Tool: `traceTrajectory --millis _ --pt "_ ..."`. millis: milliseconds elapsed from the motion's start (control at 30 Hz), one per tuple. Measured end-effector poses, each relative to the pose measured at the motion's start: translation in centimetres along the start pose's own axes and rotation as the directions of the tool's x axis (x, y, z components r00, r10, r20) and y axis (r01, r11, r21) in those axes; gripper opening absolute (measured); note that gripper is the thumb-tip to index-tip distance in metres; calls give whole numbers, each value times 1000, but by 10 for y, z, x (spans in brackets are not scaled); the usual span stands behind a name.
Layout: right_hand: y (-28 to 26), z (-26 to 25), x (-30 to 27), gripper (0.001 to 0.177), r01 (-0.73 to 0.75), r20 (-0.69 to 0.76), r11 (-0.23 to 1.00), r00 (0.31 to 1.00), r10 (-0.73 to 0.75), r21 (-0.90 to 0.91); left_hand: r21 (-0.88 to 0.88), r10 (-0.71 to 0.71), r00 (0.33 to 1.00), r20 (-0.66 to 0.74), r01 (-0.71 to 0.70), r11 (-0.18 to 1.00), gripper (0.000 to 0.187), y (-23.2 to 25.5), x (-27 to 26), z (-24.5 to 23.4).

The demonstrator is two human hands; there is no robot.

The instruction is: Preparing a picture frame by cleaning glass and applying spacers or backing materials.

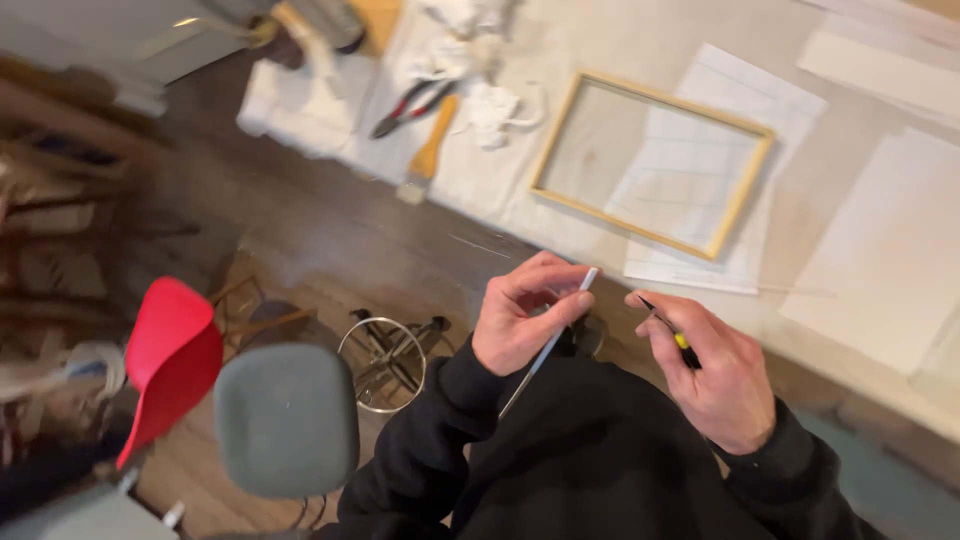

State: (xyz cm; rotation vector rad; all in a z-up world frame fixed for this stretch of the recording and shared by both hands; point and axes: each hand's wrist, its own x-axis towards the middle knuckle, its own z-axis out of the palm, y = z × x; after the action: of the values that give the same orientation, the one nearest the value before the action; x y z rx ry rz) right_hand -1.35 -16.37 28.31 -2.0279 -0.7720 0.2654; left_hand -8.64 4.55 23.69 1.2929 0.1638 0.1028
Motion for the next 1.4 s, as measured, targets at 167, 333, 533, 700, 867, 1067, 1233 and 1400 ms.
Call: traceTrajectory --millis 167,333,533,700,867,1067,1233,1400 --pt "-41 7 0 33 224 33 974 974 -223 -20 -59 38 992 -117 -45 997 29 33 -52 9" --pt "-68 21 -3 29 313 77 948 946 -316 51 -43 110 966 -232 -124 991 30 48 -91 11" --pt "-75 39 -12 29 311 191 945 926 -326 105 -35 139 930 -341 -161 986 28 48 -127 8" --pt "-87 53 -9 32 350 205 930 908 -366 112 -19 143 922 -361 -161 987 27 62 -142 -3" --pt "-111 72 5 32 507 171 858 841 -513 79 53 169 912 -374 -161 986 28 70 -156 -23" --pt "-139 103 20 38 604 206 796 773 -600 51 79 160 895 -417 -139 987 31 89 -170 -59" --pt "-165 132 38 41 637 257 770 743 -619 13 84 162 897 -412 -139 987 31 102 -178 -100" --pt "-184 162 51 39 643 297 766 731 -614 1 137 190 892 -411 -146 980 31 110 -183 -138"
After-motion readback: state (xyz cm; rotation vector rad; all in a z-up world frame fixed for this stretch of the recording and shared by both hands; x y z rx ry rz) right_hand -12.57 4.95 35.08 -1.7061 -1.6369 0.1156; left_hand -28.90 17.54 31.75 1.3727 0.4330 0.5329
